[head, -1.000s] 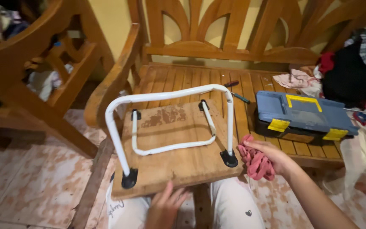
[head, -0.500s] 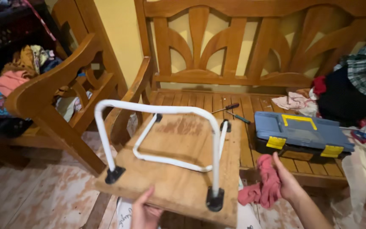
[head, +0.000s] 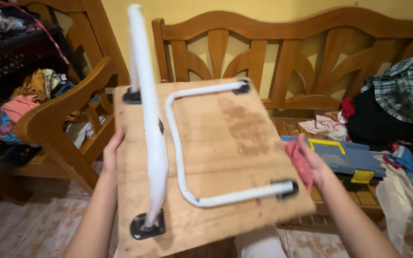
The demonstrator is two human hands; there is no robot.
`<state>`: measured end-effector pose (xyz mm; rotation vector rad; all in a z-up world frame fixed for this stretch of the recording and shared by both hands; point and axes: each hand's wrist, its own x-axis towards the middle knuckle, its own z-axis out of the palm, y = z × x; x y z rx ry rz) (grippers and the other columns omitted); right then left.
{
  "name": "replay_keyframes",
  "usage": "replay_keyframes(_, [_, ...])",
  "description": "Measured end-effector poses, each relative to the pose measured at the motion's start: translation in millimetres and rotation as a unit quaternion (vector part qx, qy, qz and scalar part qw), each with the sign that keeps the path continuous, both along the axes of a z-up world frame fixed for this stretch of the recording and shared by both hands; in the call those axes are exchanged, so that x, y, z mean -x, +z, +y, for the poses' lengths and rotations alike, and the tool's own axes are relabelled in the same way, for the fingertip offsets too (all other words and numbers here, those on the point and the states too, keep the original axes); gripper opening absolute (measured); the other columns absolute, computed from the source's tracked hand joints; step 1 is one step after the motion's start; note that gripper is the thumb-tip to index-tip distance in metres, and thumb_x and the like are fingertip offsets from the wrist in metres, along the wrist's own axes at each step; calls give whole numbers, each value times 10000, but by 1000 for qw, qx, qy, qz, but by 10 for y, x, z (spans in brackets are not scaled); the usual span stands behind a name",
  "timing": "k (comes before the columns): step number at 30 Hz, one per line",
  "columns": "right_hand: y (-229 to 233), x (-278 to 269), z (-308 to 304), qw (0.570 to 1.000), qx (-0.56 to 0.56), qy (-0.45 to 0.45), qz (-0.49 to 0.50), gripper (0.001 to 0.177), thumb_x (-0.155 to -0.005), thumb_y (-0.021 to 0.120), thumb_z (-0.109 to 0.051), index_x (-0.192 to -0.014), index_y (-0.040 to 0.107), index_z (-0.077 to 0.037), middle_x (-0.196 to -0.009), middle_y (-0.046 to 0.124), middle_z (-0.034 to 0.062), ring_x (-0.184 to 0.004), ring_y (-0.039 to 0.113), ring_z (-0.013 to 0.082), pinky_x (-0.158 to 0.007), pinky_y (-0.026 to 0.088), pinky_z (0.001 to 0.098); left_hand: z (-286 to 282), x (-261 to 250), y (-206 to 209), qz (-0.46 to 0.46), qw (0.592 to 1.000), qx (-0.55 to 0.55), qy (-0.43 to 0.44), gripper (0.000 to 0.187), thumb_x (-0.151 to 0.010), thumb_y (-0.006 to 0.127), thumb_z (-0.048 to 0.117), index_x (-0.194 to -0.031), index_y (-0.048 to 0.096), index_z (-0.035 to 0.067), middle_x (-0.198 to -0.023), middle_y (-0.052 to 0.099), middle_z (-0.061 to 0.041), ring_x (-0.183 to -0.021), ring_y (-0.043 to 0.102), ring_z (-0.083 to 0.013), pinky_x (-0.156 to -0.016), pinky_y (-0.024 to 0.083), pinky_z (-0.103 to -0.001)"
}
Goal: The person sits on the floor with a small wooden folding chair upside down on their lap. They wipe the metal frame and wooden seat with a pink cloth, then use a screwdriver to unscrew the black mounting brackets and remove the metal legs from the seat.
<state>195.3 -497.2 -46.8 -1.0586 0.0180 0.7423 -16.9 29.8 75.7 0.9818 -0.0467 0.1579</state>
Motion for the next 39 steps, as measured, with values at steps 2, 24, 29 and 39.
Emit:
replay_keyframes(2, [46, 261, 97, 993, 106, 37, 40, 700, -884, 419, -696, -1328, 609, -189, -1271, 729, 147, -1071, 715, 381, -891, 560, 540, 22, -71, 29, 0, 1000, -3, -10, 728, -959, 468, 548, -1494, 482, 54, -1413, 598, -167, -1219, 606, -331, -1041, 475, -479])
replay_keyframes(24, [-231, 1526, 1118, 975, -176, -112, -80, 520, -963, 604, -452, -1398, 577, -168, -1098, 730, 94, -673, 584, 159, -667, 559, 387, -257, 634, -887, 34, 954, 232, 187, 635, -930, 541, 520, -1401, 557, 95, -1396, 630, -115, -1248, 597, -340, -1039, 461, -520])
replay_keyframes(29, [-156, 2057, 999, 977, -155, -135, -60, 435, -958, 593, -327, -1331, 550, -107, -1107, 672, 14, -834, 681, 137, -717, 531, 328, 259, 295, -998, 67, 976, 194, 77, 585, -936, 608, 463, -1318, 610, 21, -1220, 709, -193, -1073, 700, -353, -943, 552, -504])
replay_keyframes(39, [-573, 2035, 716, 988, -150, 20, 8, 269, -1042, 485, -220, -1196, 618, -43, -981, 706, 51, -763, 631, 161, -657, 504, 285, 285, 277, -1457, 137, 977, 149, 68, 517, -927, 616, 408, -1287, 635, 38, -1158, 733, -172, -992, 732, -311, -875, 592, -464])
